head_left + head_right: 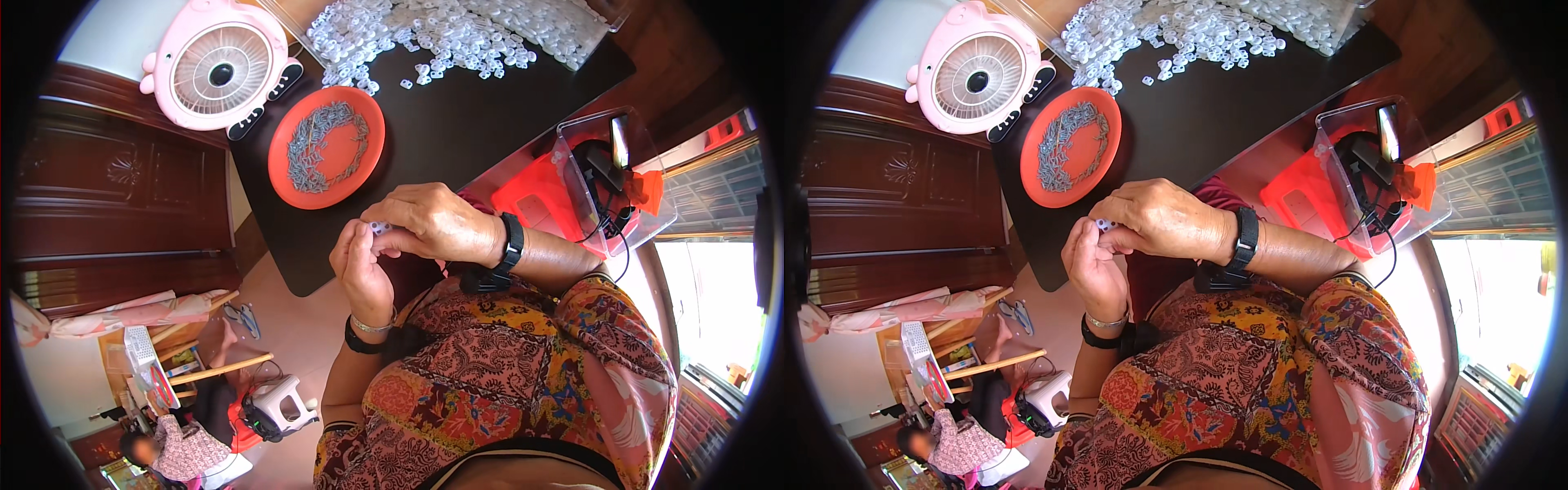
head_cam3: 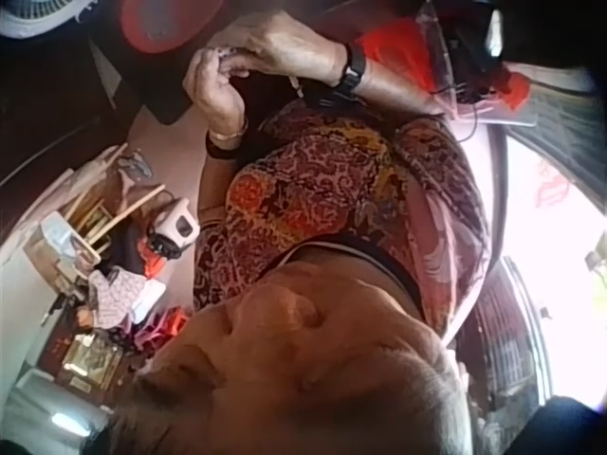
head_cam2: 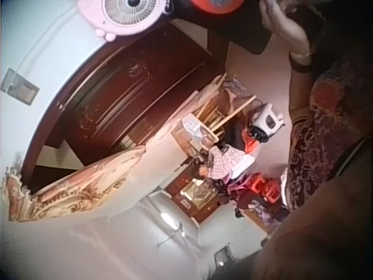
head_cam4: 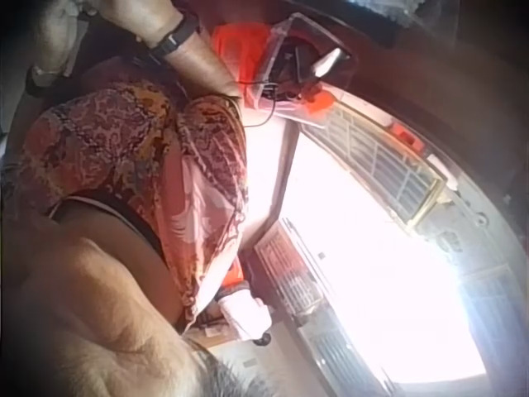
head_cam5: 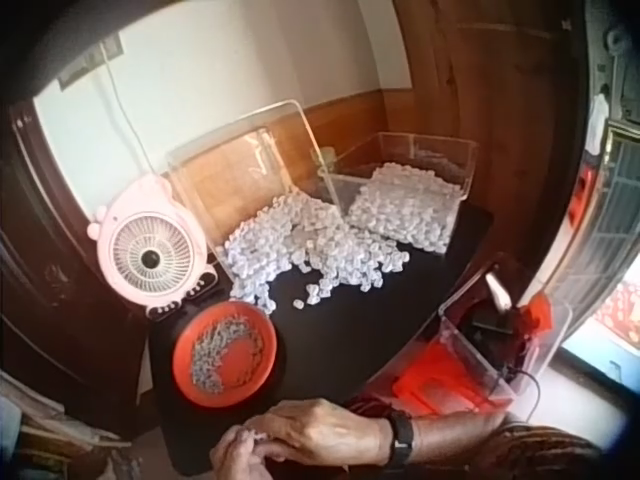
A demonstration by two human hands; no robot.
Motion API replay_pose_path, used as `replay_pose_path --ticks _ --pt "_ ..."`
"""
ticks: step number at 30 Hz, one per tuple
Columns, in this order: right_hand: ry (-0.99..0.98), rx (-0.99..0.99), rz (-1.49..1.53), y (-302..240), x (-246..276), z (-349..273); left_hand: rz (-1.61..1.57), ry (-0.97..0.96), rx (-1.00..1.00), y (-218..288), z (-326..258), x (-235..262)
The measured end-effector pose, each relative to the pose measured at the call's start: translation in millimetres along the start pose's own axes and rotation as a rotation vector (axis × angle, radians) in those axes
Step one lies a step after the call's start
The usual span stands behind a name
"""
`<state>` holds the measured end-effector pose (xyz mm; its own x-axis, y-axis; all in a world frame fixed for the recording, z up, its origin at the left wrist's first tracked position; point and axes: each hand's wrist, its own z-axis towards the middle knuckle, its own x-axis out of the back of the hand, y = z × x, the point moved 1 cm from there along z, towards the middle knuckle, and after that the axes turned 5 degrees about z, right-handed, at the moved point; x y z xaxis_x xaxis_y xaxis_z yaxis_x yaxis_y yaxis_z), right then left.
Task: The person is manually inserting small metal pins into small white plastic components at a desk.
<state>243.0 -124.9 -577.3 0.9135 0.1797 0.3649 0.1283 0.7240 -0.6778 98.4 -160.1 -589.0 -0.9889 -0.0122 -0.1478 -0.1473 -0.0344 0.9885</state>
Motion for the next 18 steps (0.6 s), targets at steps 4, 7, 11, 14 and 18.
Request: replay_pose_path --ticks 4,7,11,14,18 --pt "0.004 0.008 0.033 0.9 0.5 -0.2 0.017 0.027 -0.034 1.2 0.3 -3.6" --pt "-0.023 -0.002 0.023 1.1 4.1 -0.4 0.048 0.020 -0.047 0.6 0.8 -2.5" --pt "-0.022 -0.010 0.030 -0.3 5.8 0.6 0.045 -0.021 -0.052 -0.4 1.7 -2.6" --pt "-0.025 0.027 0.025 -3.1 5.3 0.8 0.019 0.006 0.004 5.4 -2.3 -5.2" --pt "-0.046 0.061 -0.035 -1.8 2.4 -1.3 0.018 0.053 -0.029 3.7 -4.2 -6.9"
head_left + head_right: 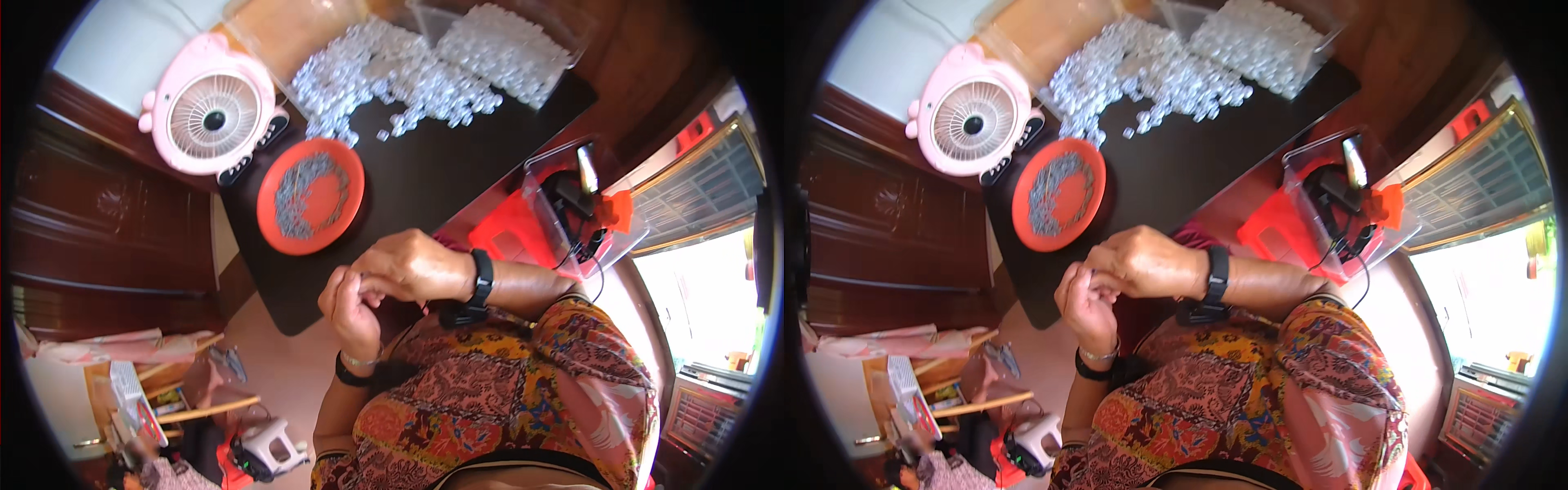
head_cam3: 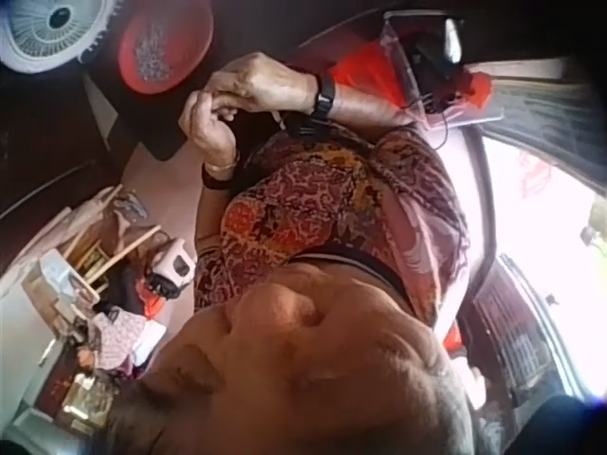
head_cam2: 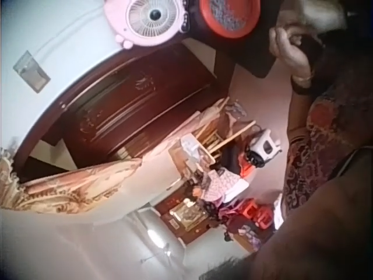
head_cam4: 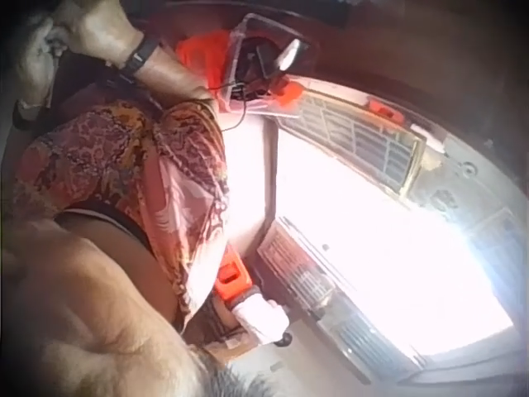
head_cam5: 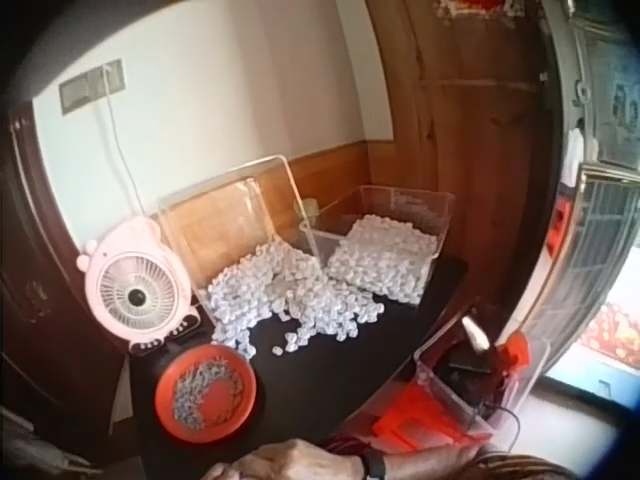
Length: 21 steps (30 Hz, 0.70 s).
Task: The person is manually inserting small metal pins into small white plastic components at a desk.
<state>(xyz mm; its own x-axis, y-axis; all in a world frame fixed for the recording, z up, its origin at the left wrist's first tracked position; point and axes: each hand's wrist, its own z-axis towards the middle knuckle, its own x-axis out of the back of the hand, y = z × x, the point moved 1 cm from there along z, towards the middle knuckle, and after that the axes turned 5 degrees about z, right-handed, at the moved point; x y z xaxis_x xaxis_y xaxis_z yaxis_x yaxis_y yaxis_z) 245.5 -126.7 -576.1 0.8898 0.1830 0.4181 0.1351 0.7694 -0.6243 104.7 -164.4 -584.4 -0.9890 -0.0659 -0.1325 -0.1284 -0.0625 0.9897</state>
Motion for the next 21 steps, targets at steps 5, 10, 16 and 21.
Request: replay_pose_path --ticks 5,10,16,21 --pt "-0.054 0.014 -0.010 -12.1 18.5 7.3 0.071 -0.039 -0.070 5.6 -0.3 -2.7" --pt "0.218 0.020 -0.443 -4.8 119.1 50.4 0.013 -0.034 -0.056 10.8 3.5 11.2" --pt "0.443 0.146 -1.235 39.0 248.2 103.4 -0.010 -0.056 -0.027 13.4 2.7 11.2" --pt "0.180 -0.233 -0.678 83.0 192.7 78.8 -0.020 -0.066 -0.010 7.5 3.4 19.4"
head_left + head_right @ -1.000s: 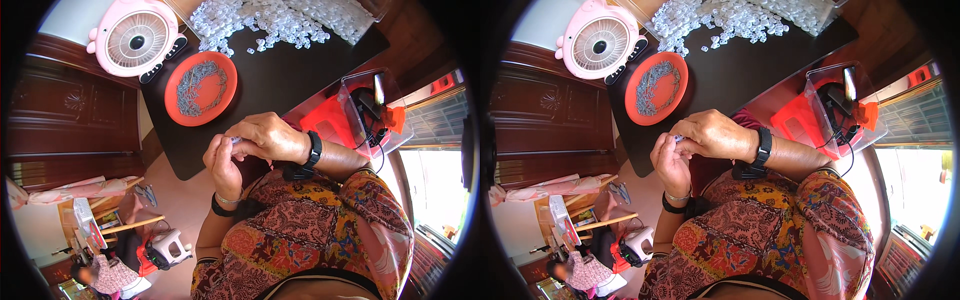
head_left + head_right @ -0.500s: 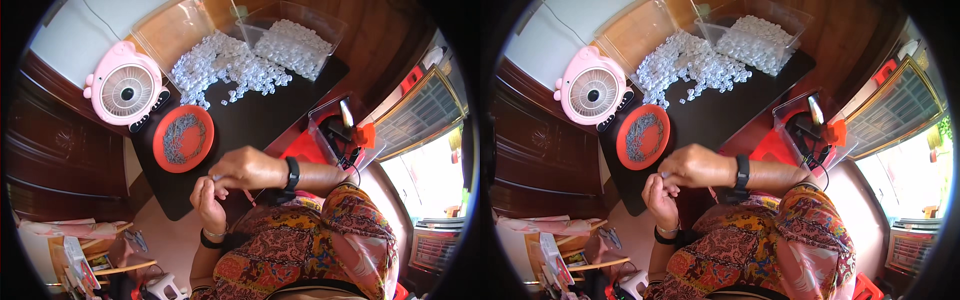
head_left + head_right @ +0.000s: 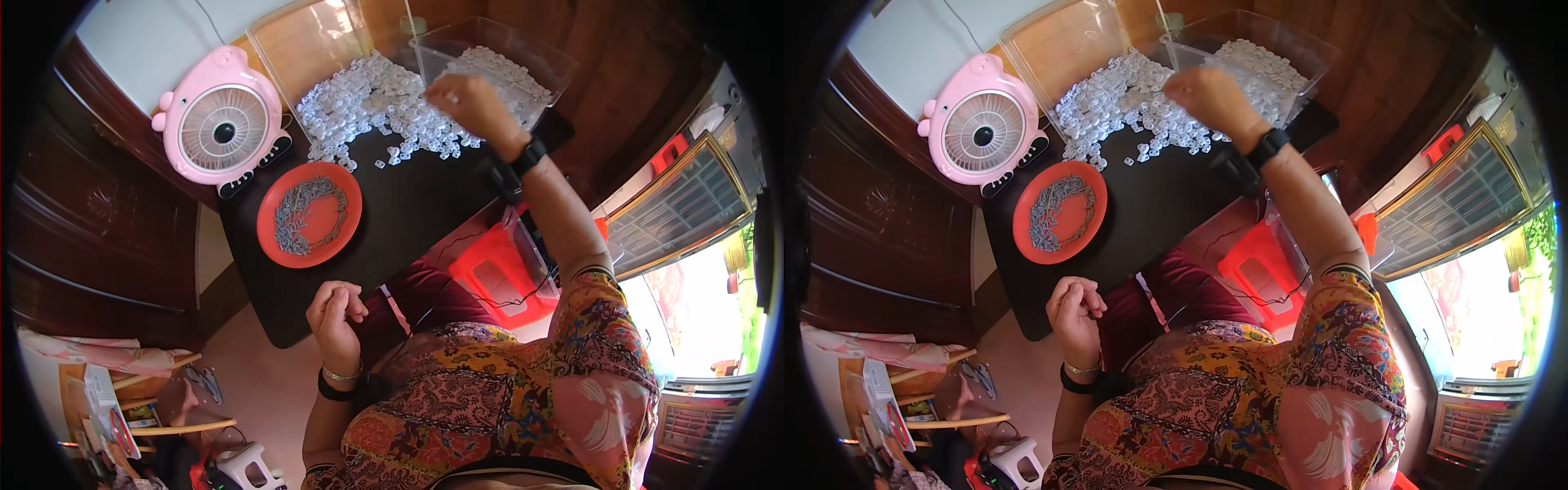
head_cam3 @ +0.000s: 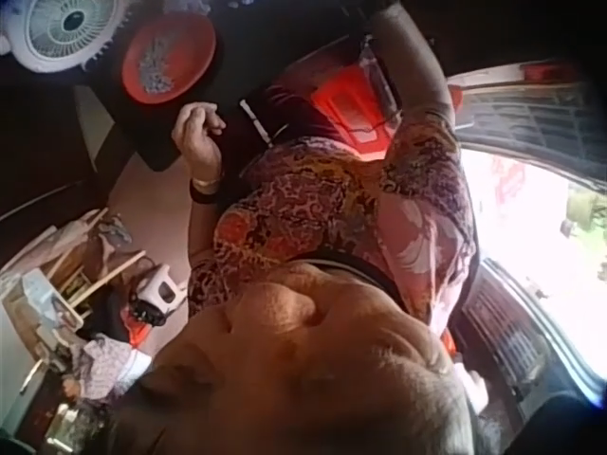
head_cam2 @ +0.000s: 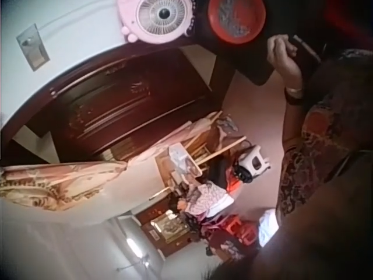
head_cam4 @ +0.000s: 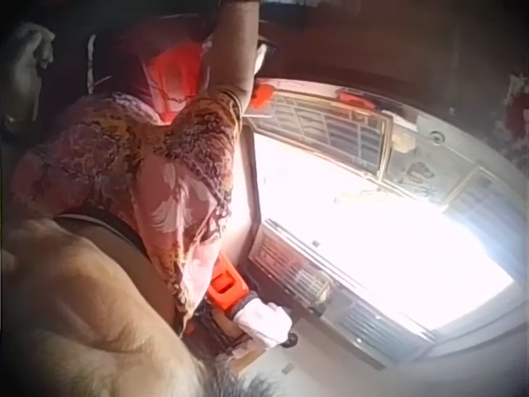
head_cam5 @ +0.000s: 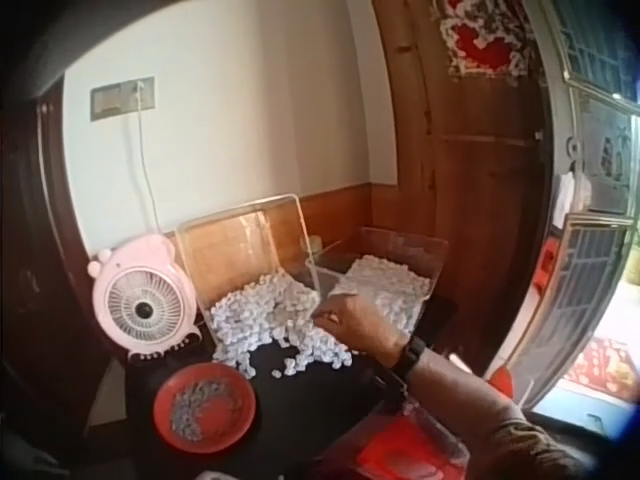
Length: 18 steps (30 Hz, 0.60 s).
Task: The person is manually inserting small metal pins into small white plastic components at a desk.
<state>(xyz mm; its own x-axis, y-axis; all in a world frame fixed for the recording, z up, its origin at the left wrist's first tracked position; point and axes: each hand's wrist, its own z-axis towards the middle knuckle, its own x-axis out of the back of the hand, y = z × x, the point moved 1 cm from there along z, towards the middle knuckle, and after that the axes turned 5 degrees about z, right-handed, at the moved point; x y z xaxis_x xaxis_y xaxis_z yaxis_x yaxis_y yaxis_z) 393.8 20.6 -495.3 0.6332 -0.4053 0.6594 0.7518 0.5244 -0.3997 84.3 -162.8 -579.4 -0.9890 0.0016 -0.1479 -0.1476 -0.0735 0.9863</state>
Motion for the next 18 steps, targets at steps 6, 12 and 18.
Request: replay_pose_path --ticks 6,12,18 --pt "-0.377 0.026 0.073 -7.1 -87.5 -19.7 0.043 -0.043 0.024 1.7 -3.7 4.3" --pt "-0.501 -0.001 -0.229 -16.8 -120.5 -10.9 0.034 -0.017 0.042 -2.9 -7.5 13.2" --pt "-0.490 -0.035 -0.083 -15.7 -119.2 -14.4 0.038 -0.044 0.074 -3.9 -4.8 14.0"
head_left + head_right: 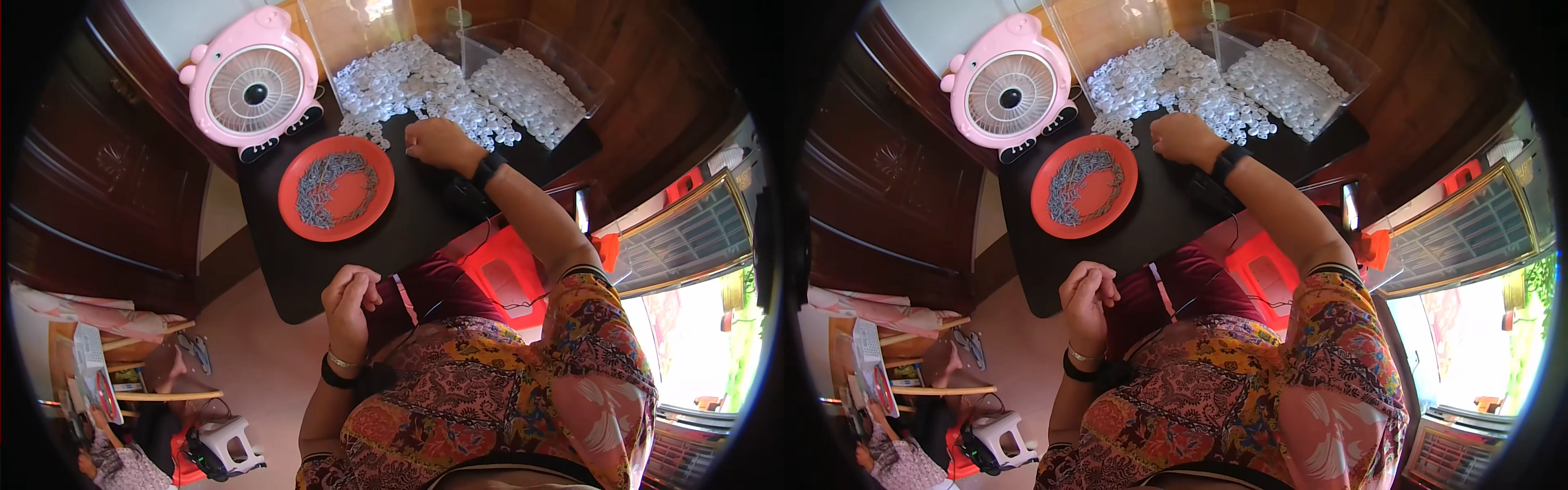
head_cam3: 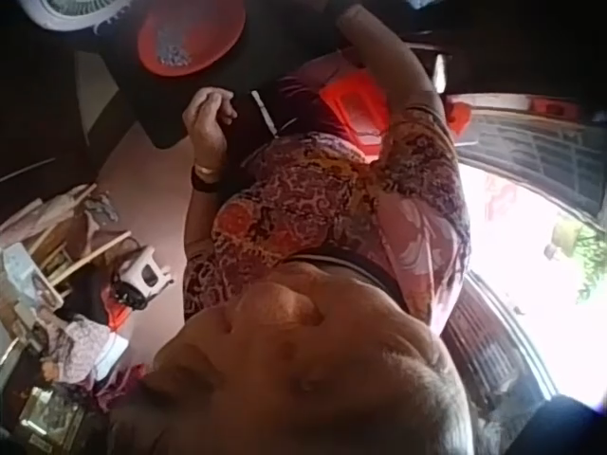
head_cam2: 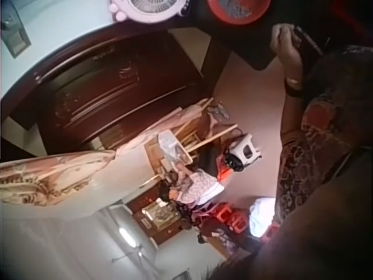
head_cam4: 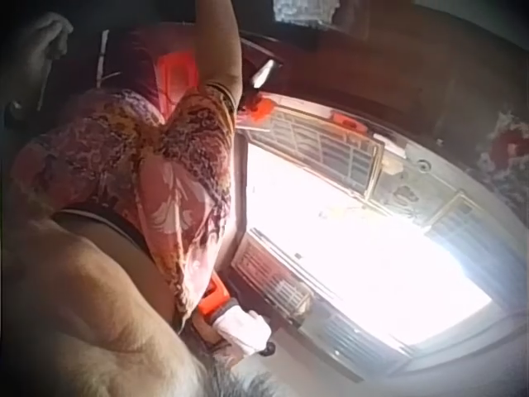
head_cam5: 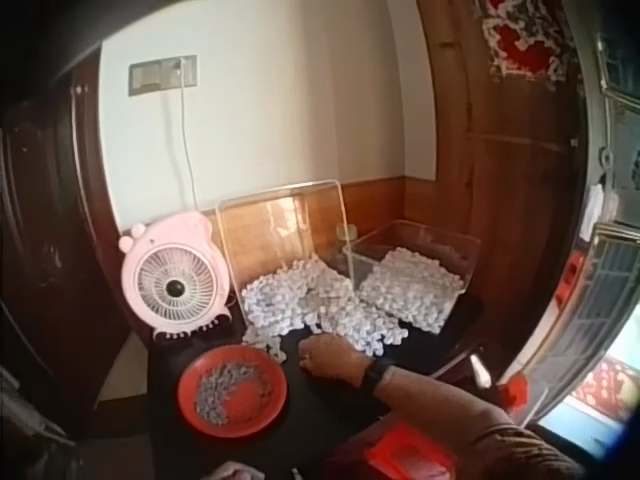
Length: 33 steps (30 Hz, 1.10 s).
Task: The person is manually inserting small metal pins into small white plastic components at a desk.
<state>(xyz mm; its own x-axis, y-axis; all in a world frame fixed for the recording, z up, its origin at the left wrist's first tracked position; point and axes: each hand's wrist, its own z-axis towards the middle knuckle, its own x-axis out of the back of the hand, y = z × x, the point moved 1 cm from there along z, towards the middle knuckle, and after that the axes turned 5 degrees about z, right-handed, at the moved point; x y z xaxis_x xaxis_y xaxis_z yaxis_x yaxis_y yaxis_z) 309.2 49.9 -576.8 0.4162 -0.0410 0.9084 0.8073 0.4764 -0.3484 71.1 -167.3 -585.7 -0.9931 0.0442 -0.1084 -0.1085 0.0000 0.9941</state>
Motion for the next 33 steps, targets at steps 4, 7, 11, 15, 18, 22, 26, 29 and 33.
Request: replay_pose_path --ticks 4,7,11,15,18,22,26,29,33 --pt "0.073 0.159 0.427 -61.9 28.9 -32.9 -0.018 -0.015 0.021 -3.0 1.9 7.5" --pt "0.011 0.535 0.597 -115.2 41.2 -66.9 -0.080 -0.066 0.046 -1.8 6.6 3.6" --pt "-0.038 0.678 0.532 -148.5 31.1 -88.2 -0.245 -0.275 0.035 -4.0 11.8 0.6" --pt "-0.004 0.672 0.525 -147.7 19.3 -88.9 -0.256 -0.257 0.092 -1.7 8.7 2.7" --pt "0.009 0.675 0.483 -151.5 17.0 -90.4 -0.355 -0.239 0.103 -2.9 4.7 2.7" --pt "0.034 0.673 0.447 -159.8 13.2 -91.0 -0.313 -0.180 0.113 -5.4 4.1 10.7" --pt "-0.022 0.518 0.494 -165.3 8.5 -91.8 -0.290 -0.163 0.098 -5.9 4.8 15.0" --pt "-0.065 0.479 0.518 -167.9 7.4 -88.2 -0.209 -0.160 0.067 -6.2 4.4 19.9" --pt "-0.119 0.576 0.536 -166.2 13.2 -66.8 -0.188 -0.108 0.059 -7.9 4.0 29.1"
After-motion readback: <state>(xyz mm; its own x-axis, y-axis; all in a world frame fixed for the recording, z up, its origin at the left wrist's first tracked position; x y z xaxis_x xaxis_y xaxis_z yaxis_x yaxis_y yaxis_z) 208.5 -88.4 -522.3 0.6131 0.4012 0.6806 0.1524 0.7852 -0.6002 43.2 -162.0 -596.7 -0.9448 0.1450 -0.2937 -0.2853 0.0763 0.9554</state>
